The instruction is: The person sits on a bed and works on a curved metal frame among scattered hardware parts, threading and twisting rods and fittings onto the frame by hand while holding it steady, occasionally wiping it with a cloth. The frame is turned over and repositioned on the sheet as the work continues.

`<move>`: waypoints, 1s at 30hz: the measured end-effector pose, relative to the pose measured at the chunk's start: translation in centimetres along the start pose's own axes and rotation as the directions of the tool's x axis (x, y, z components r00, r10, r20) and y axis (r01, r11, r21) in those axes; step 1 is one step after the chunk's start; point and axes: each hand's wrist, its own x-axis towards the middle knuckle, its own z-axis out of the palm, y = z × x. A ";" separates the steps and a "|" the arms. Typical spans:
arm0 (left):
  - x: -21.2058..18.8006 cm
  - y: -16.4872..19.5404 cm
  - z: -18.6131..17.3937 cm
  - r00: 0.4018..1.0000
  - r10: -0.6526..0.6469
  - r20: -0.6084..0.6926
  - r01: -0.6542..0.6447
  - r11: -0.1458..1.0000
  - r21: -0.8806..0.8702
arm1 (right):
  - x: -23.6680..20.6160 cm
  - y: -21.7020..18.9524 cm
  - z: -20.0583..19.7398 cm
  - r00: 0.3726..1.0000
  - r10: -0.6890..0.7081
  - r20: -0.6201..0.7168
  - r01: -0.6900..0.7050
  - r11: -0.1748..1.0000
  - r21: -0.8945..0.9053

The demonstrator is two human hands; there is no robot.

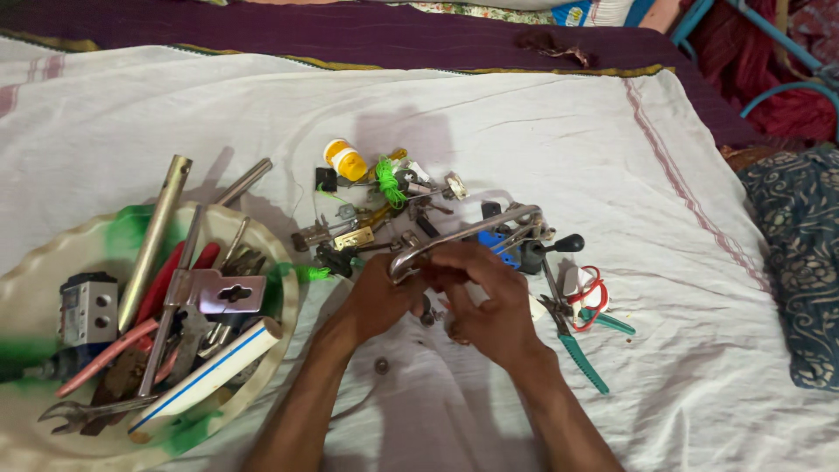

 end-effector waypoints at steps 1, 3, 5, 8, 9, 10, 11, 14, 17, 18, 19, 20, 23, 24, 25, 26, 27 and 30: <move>0.0 -0.1 0.0 1.000 0.019 0.002 -0.019 1.000 -0.011 | 0.1 0.2 0.0 0.983 -0.183 -0.013 0.183 0.982 -0.043; 0.1 -0.2 0.0 0.998 0.059 0.014 -0.058 0.998 -0.031 | -0.1 0.4 0.4 0.979 -0.198 0.047 0.198 0.980 0.012; 0.1 -0.2 0.0 1.000 0.014 0.000 -0.014 0.998 -0.054 | -0.4 0.7 0.3 0.989 -0.114 0.092 0.112 0.993 0.026; 0.3 0.0 0.0 1.000 -0.012 -0.022 0.011 0.999 -0.040 | -0.4 1.4 -0.5 0.991 0.040 0.128 -0.031 0.997 -0.071; 0.2 0.1 0.1 1.000 -0.016 -0.027 0.015 1.000 -0.027 | -0.3 1.9 -1.0 0.992 0.022 0.121 -0.005 0.990 -0.142; 0.2 0.2 0.1 0.998 -0.038 -0.046 0.039 0.999 0.020 | -0.1 2.4 -1.6 0.994 0.002 0.112 0.022 0.976 -0.215; 0.2 0.3 0.0 0.996 -0.058 -0.066 0.062 0.996 0.068 | 0.1 3.0 -2.2 0.995 -0.013 0.098 0.036 0.973 -0.229; 0.1 0.5 -0.1 0.991 -0.097 -0.097 0.109 0.986 0.124 | 0.6 4.9 -3.7 0.999 -0.016 0.032 0.023 0.975 -0.222; 0.0 0.7 -0.1 0.984 -0.143 -0.109 0.156 0.980 0.126 | 0.8 6.4 -5.1 0.993 0.068 -0.092 -0.085 0.975 -0.205; 0.0 0.8 -0.2 0.981 -0.160 -0.111 0.174 0.977 0.124 | 0.9 6.8 -5.6 0.986 0.101 -0.135 -0.134 0.956 -0.261; 0.1 0.9 -0.2 0.982 -0.152 -0.109 0.167 0.975 0.146 | 1.0 7.1 -5.8 0.975 0.131 -0.180 -0.183 0.932 -0.313; 0.1 1.1 -0.2 0.984 -0.145 -0.108 0.161 0.972 0.168 | 1.1 7.3 -5.9 0.977 0.093 -0.194 -0.156 0.927 -0.342; -0.1 1.7 -0.2 0.991 -0.114 -0.074 0.124 0.980 0.158 | 1.2 7.5 -5.9 0.965 0.049 -0.257 -0.150 0.908 -0.391; -0.2 2.0 -0.2 0.993 -0.101 -0.059 0.109 0.984 0.141 | 1.3 7.5 -5.8 0.953 0.078 -0.293 -0.190 0.906 -0.379; -0.2 2.2 -0.2 0.988 -0.138 -0.072 0.147 0.981 0.128 | 1.3 7.5 -5.7 0.939 0.105 -0.327 -0.228 0.903 -0.365; -0.2 2.4 -0.2 0.981 -0.175 -0.085 0.184 0.976 0.114 | 1.4 7.5 -5.7 0.924 0.147 -0.352 -0.279 0.890 -0.361; -0.2 2.5 -0.1 0.972 -0.213 -0.096 0.222 0.970 0.098 | 1.5 7.4 -5.7 0.907 0.190 -0.377 -0.332 0.873 -0.357; -0.1 2.7 0.1 0.974 -0.186 -0.127 0.201 0.972 0.118 | 1.7 7.5 -5.7 0.864 0.265 -0.428 -0.438 0.814 -0.381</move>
